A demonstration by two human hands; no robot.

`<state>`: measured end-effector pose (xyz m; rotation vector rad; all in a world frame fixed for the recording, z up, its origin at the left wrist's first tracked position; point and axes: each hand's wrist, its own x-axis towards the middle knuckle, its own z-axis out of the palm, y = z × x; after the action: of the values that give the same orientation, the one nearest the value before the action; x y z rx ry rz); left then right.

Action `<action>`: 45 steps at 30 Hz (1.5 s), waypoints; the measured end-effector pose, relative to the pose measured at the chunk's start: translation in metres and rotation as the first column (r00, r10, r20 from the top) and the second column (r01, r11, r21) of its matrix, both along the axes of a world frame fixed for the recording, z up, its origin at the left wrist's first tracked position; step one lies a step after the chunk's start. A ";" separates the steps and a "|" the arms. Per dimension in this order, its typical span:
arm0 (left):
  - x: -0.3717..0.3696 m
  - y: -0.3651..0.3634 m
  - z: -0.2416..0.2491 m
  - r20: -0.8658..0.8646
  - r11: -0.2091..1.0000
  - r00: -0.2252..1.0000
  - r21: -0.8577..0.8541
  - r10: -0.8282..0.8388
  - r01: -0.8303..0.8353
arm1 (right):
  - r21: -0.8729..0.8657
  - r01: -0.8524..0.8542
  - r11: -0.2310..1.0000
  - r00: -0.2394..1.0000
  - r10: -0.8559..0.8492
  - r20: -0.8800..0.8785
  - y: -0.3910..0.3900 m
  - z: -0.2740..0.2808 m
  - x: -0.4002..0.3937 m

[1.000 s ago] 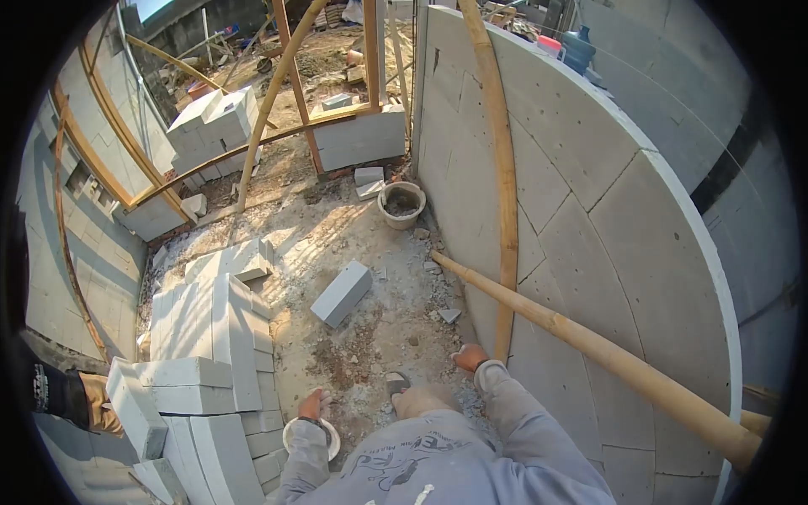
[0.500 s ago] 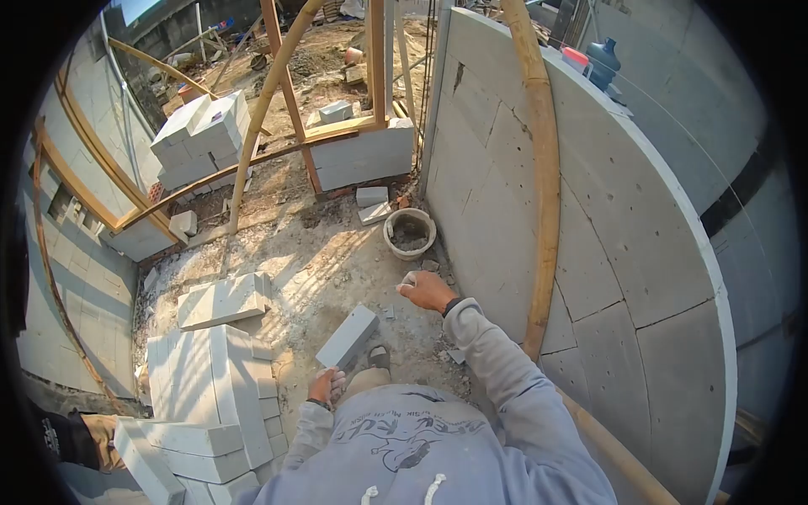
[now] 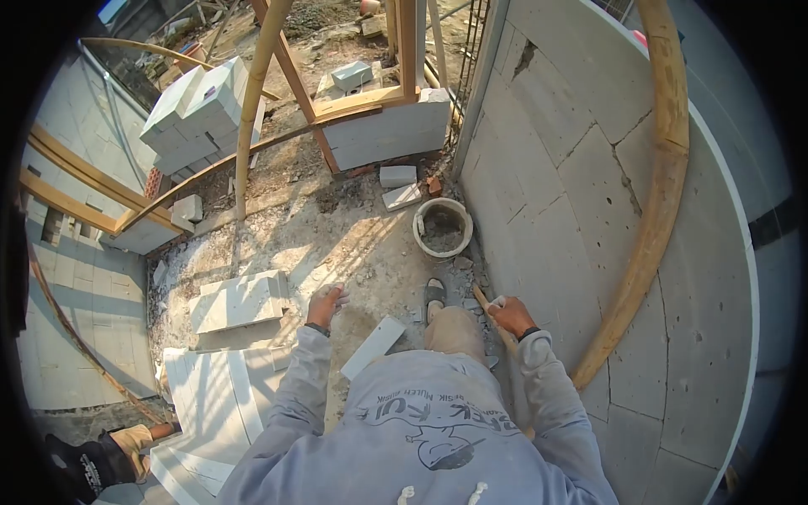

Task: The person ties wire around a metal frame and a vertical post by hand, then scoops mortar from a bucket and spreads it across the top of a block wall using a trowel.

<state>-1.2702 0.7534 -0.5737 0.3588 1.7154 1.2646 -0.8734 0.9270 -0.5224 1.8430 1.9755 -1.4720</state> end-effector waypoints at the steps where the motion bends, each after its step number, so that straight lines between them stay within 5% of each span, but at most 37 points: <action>1: 0.000 0.021 -0.004 0.025 0.999 0.999 -0.029 -0.043 0.044 | 0.034 -0.018 0.999 1.000 0.019 -0.016 0.018 -0.006 -0.009; 4: 0.007 0.090 -0.015 0.059 0.987 0.987 -0.042 -0.150 0.153 | 0.116 -0.036 0.993 0.994 0.048 -0.102 0.079 -0.017 -0.038; 7: 0.002 0.184 -0.022 -0.014 0.957 0.960 0.078 -0.280 0.280 | -0.021 0.159 0.987 0.965 -0.160 -0.208 0.137 -0.010 -0.068; 10: 0.004 0.291 0.036 -0.040 0.916 0.922 0.107 -0.385 0.387 | 0.025 0.042 0.999 0.985 -0.037 -0.169 0.196 0.000 -0.085; 12: 0.001 0.351 0.063 -0.241 0.900 0.909 0.198 -0.340 0.389 | 0.068 0.038 0.997 0.979 -0.023 -0.205 0.240 0.019 -0.101; 13: -0.003 0.383 0.073 -0.371 0.889 0.876 0.215 -0.309 0.405 | 0.237 0.031 0.971 0.983 0.013 -0.183 0.255 0.026 -0.104; 14: 0.003 0.408 0.104 -0.314 0.897 0.906 0.248 -0.283 0.366 | 0.391 0.017 0.920 0.987 0.046 -0.153 0.266 0.036 -0.107; 16: 0.003 0.465 0.133 -0.590 0.890 0.785 0.235 -0.189 0.391 | 0.395 0.050 0.917 0.986 0.018 -0.165 0.289 0.065 -0.114; 24: 0.010 0.631 0.312 -0.680 0.678 0.733 0.530 -0.019 0.509 | 0.446 0.204 0.871 0.957 -0.081 -0.279 0.323 0.107 -0.129; 30: -0.005 0.746 0.369 -0.821 0.563 0.506 0.557 0.264 0.610 | 0.448 0.297 0.843 0.951 -0.218 -0.221 0.340 0.093 -0.147; 31: -0.010 0.774 0.366 -0.787 0.471 0.527 0.615 0.320 0.633 | 0.464 0.303 0.832 0.951 -0.235 -0.200 0.345 0.090 -0.150; 35: -0.017 0.812 0.388 -0.728 0.247 0.682 0.675 0.071 0.695 | 0.417 0.336 0.844 0.942 -0.294 -0.165 0.361 0.099 -0.179; 39: -0.022 0.845 0.387 -0.709 0.082 0.690 0.687 -0.146 0.722 | 0.409 0.413 0.814 0.910 -0.354 -0.215 0.378 0.109 -0.205; 45: -0.033 0.866 0.390 -0.728 0.051 0.644 0.652 -0.235 0.756 | 0.462 0.416 0.783 0.909 -0.357 -0.214 0.403 0.155 -0.230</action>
<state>-1.3033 1.6196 -0.1838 2.0055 0.6245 1.5275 -1.1030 1.3298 -0.3673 2.5680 2.3026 -1.2383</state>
